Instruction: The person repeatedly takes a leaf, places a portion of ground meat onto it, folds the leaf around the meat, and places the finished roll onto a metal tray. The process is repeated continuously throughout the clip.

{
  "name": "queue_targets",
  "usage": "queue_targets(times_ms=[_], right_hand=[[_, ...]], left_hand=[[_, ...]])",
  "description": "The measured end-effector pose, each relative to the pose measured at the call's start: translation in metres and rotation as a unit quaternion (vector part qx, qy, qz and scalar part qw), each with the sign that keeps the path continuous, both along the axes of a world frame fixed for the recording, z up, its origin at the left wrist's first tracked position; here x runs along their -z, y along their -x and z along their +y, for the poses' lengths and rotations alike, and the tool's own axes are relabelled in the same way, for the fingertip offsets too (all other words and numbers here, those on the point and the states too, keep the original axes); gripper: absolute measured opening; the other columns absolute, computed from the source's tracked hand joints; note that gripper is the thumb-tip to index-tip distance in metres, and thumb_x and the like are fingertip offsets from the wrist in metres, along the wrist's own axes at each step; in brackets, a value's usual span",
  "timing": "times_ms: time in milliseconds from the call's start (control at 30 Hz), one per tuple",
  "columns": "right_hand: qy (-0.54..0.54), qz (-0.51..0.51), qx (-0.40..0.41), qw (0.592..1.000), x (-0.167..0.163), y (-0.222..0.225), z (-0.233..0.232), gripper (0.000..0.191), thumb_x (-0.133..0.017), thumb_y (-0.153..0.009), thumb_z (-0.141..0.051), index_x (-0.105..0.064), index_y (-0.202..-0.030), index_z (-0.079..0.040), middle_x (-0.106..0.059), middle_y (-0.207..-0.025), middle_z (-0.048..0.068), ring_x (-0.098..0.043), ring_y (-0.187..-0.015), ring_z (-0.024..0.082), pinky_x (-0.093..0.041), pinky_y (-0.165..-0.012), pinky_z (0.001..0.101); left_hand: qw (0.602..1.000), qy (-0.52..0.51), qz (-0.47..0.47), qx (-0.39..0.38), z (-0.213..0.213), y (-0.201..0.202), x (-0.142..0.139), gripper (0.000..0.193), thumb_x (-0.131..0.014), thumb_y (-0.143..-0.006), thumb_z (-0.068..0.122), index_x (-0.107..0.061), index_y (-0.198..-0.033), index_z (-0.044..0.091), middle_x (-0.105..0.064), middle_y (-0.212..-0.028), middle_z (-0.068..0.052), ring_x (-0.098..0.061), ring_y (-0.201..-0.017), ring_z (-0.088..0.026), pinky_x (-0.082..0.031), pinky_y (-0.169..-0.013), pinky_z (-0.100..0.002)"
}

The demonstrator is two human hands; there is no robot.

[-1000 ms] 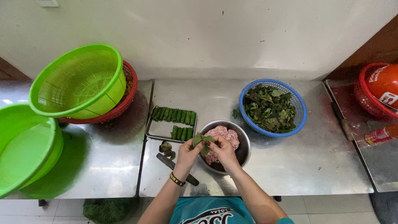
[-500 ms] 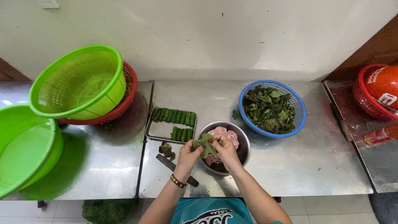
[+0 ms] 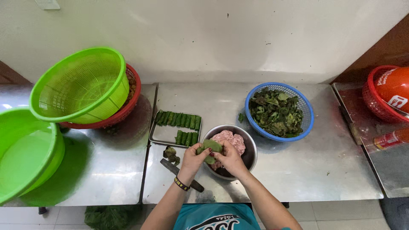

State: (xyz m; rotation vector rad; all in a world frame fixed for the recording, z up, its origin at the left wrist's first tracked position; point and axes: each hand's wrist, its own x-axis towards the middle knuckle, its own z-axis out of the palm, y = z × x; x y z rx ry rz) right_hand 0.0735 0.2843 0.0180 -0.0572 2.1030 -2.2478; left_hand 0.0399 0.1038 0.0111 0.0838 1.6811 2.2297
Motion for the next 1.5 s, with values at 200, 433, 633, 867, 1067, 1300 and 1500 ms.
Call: queue_targets(times_ms=[200, 433, 633, 867, 1067, 1300, 1500], right_hand=[[0.071, -0.013, 0.018, 0.997, 0.01, 0.001, 0.004, 0.014, -0.063, -0.097, 0.004, -0.06, -0.111, 0.001, -0.068, -0.102, 0.005, -0.066, -0.096, 0.01, -0.055, -0.085, 0.0257], [0.011, -0.045, 0.012, 0.999, 0.017, -0.01, 0.007, 0.025, -0.062, -0.092, 0.006, -0.057, -0.115, -0.003, -0.069, -0.103, 0.005, -0.067, -0.089, 0.009, -0.057, -0.073, 0.025], [-0.059, -0.098, 0.037, 0.993, 0.023, -0.007, 0.043, 0.029, -0.064, -0.091, 0.005, -0.06, -0.118, -0.005, -0.067, -0.1, 0.007, -0.068, -0.089, 0.014, -0.06, -0.078, 0.0287], [-0.339, -0.011, 0.105, 0.935, -0.002, -0.012, 0.092, 0.018, -0.067, -0.09, -0.003, -0.072, -0.107, -0.007, -0.07, -0.104, 0.009, -0.072, -0.091, 0.021, -0.058, -0.081, 0.0338], [-0.505, 0.003, 0.08, 0.86, 0.0, 0.002, 0.078, 0.034, -0.077, -0.085, -0.018, -0.068, -0.117, -0.011, -0.063, -0.11, 0.014, -0.066, -0.104, 0.034, -0.053, -0.088, 0.0434], [-0.512, -0.071, 0.023, 0.856, 0.012, 0.034, 0.086, 0.06, -0.086, -0.071, -0.025, -0.062, -0.124, -0.01, -0.057, -0.12, 0.017, -0.061, -0.112, 0.036, -0.049, -0.096, 0.0437], [-0.528, -0.05, 0.03, 0.847, 0.027, 0.041, 0.083, 0.034, -0.077, -0.08, -0.02, -0.063, -0.11, -0.01, -0.062, -0.115, 0.015, -0.064, -0.109, 0.034, -0.052, -0.094, 0.0443]], left_hand=[[1.0, 0.005, -0.004, -0.019, 0.002, -0.004, -0.002, 0.009, -0.07, -0.093, 0.007, -0.07, -0.101, 0.003, -0.073, -0.09, 0.001, -0.066, -0.08, -0.005, -0.055, -0.072, -0.023], [0.997, 0.01, -0.066, 0.041, -0.003, 0.004, 0.017, 0.012, -0.069, -0.095, 0.009, -0.072, -0.104, 0.001, -0.075, -0.091, -0.003, -0.068, -0.08, -0.009, -0.056, -0.072, -0.025], [0.998, 0.056, -0.022, 0.035, 0.001, 0.002, 0.03, 0.012, -0.069, -0.097, 0.008, -0.07, -0.105, -0.001, -0.074, -0.092, -0.005, -0.067, -0.081, -0.011, -0.056, -0.072, -0.026], [0.986, 0.141, 0.084, -0.035, -0.037, 0.0, 0.004, 0.015, -0.064, -0.096, 0.009, -0.067, -0.108, 0.0, -0.076, -0.094, -0.006, -0.069, -0.083, -0.011, -0.057, -0.073, -0.027], [0.948, 0.252, 0.169, -0.097, -0.042, -0.015, -0.027, 0.019, -0.066, -0.094, 0.009, -0.069, -0.111, 0.0, -0.078, -0.094, -0.009, -0.071, -0.084, -0.01, -0.056, -0.075, -0.027], [0.974, 0.164, 0.133, -0.086, -0.042, -0.01, -0.019, 0.017, -0.065, -0.096, 0.008, -0.07, -0.11, 0.0, -0.078, -0.097, -0.006, -0.069, -0.085, -0.009, -0.056, -0.076, -0.025], [0.977, 0.168, 0.106, -0.073, -0.031, -0.012, -0.007, 0.016, -0.065, -0.097, 0.007, -0.071, -0.11, 0.0, -0.078, -0.096, -0.005, -0.068, -0.083, -0.009, -0.055, -0.075, -0.025]])
